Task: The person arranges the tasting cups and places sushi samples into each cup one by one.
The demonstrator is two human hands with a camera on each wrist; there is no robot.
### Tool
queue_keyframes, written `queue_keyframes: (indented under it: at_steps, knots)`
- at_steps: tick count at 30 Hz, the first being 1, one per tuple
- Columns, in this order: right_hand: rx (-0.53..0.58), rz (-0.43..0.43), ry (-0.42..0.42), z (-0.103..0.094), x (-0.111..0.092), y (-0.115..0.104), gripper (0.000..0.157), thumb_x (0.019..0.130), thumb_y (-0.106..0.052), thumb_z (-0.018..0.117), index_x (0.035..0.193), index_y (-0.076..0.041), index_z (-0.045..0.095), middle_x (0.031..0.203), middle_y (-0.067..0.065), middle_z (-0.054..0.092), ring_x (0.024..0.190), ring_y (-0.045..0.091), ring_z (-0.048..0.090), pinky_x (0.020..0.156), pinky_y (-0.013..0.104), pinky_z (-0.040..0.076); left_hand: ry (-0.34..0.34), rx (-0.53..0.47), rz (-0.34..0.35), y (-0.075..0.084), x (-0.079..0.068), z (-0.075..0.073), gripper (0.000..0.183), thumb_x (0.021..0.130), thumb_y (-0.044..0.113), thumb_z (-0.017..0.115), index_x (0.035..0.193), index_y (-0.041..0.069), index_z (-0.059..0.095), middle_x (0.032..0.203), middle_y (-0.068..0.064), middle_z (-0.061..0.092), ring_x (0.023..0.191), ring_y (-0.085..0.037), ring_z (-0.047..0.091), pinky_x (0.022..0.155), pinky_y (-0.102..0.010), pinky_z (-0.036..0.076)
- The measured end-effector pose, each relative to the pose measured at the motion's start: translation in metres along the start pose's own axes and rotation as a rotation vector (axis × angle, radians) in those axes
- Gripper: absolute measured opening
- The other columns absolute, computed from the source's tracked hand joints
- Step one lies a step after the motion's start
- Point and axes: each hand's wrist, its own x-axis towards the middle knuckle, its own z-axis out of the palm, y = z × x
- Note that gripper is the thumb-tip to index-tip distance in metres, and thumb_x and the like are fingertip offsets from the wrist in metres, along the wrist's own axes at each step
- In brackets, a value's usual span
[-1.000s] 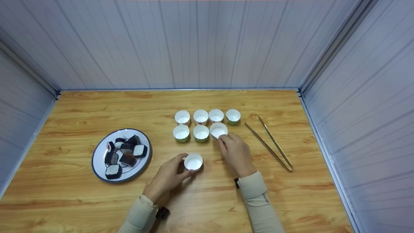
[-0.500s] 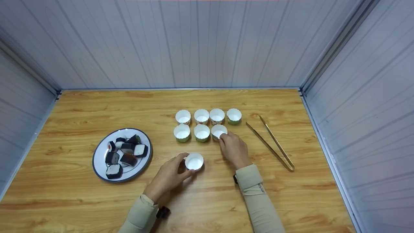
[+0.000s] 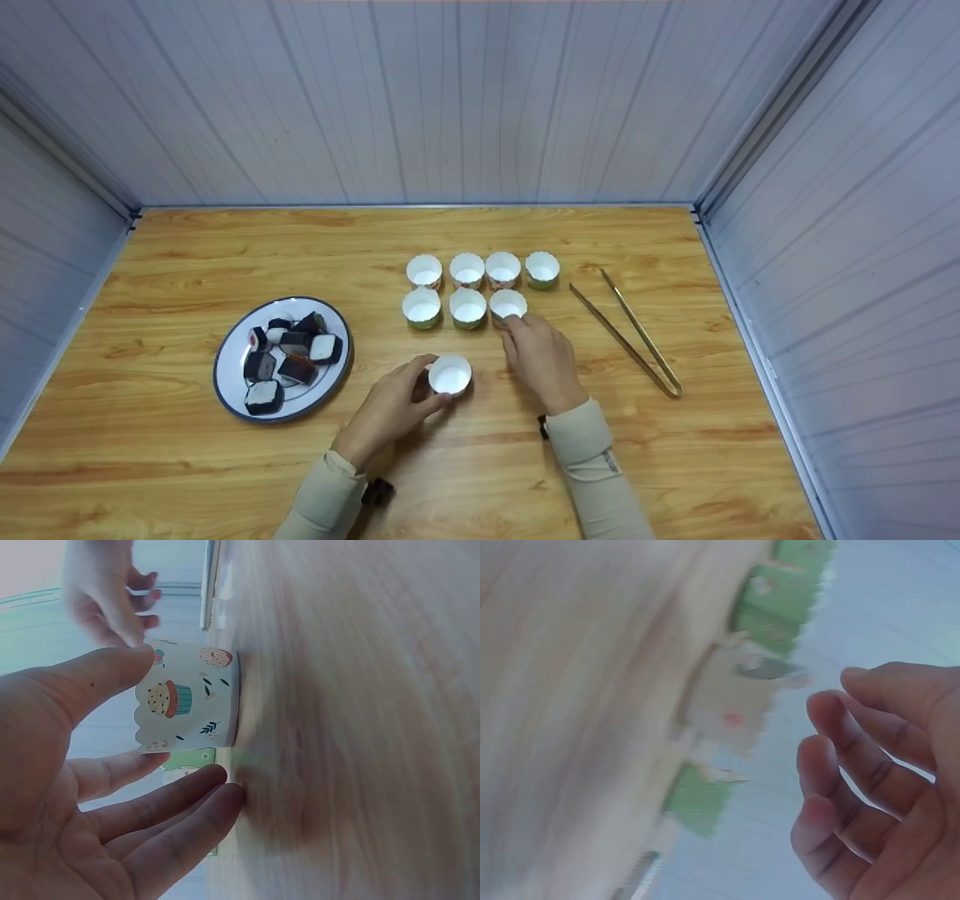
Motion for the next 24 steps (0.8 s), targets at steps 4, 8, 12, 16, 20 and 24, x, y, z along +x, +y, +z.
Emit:
queue_keyframes:
  at_steps: [4,8,12,16,20,24]
  knots:
    - [0.000,-0.077,0.045,-0.006,-0.011,-0.015,0.015,0.090,-0.009,0.075,0.105,-0.006,0.073,0.088,0.004,0.069,0.071,0.018,0.065,0.056,0.034,0.055,-0.002,0.000,-0.018,0.001,0.001,0.000,0.057,0.091,0.036,0.075,0.138,0.011,0.055,0.125,-0.013,0.063,0.112,-0.028,0.062,0.094,-0.047,0.051]
    - [-0.002,-0.135,0.057,-0.006,-0.022,-0.027,0.014,0.089,-0.010,0.076,0.102,-0.006,0.074,0.087,0.003,0.068,0.069,0.016,0.063,0.056,0.030,0.055,-0.002,0.004,-0.027,0.002,0.001,0.001,0.057,0.091,0.036,0.075,0.139,0.011,0.055,0.125,-0.013,0.062,0.113,-0.029,0.062,0.094,-0.047,0.051]
    - [-0.009,-0.167,0.051,0.000,-0.030,-0.037,0.015,0.088,-0.011,0.078,0.102,-0.009,0.074,0.082,0.000,0.065,0.065,0.013,0.059,0.052,0.028,0.051,-0.002,0.012,-0.016,0.002,0.001,0.000,0.057,0.091,0.036,0.074,0.138,0.010,0.055,0.124,-0.014,0.063,0.112,-0.030,0.062,0.094,-0.048,0.051]
    - [0.009,-0.207,0.019,0.011,-0.037,-0.045,0.018,0.085,-0.010,0.080,0.102,-0.010,0.074,0.081,-0.002,0.063,0.065,0.010,0.057,0.051,0.027,0.050,0.008,0.015,-0.002,0.001,0.001,0.000,0.056,0.091,0.035,0.074,0.137,0.009,0.055,0.122,-0.015,0.063,0.110,-0.031,0.063,0.092,-0.049,0.052]
    - [0.023,-0.239,-0.041,0.020,-0.041,-0.052,0.020,0.085,-0.011,0.080,0.104,-0.011,0.075,0.082,-0.003,0.063,0.065,0.009,0.057,0.053,0.028,0.051,0.016,0.018,0.012,0.000,0.000,0.001,0.054,0.092,0.035,0.074,0.136,0.009,0.056,0.121,-0.014,0.064,0.109,-0.031,0.063,0.090,-0.049,0.053]
    - [0.019,-0.244,-0.092,0.026,-0.043,-0.058,0.018,0.086,-0.014,0.079,0.104,-0.013,0.075,0.085,-0.002,0.065,0.069,0.012,0.060,0.055,0.030,0.053,0.019,0.013,0.011,0.000,0.000,0.000,0.054,0.092,0.035,0.073,0.137,0.010,0.056,0.121,-0.014,0.064,0.109,-0.031,0.063,0.091,-0.048,0.053]
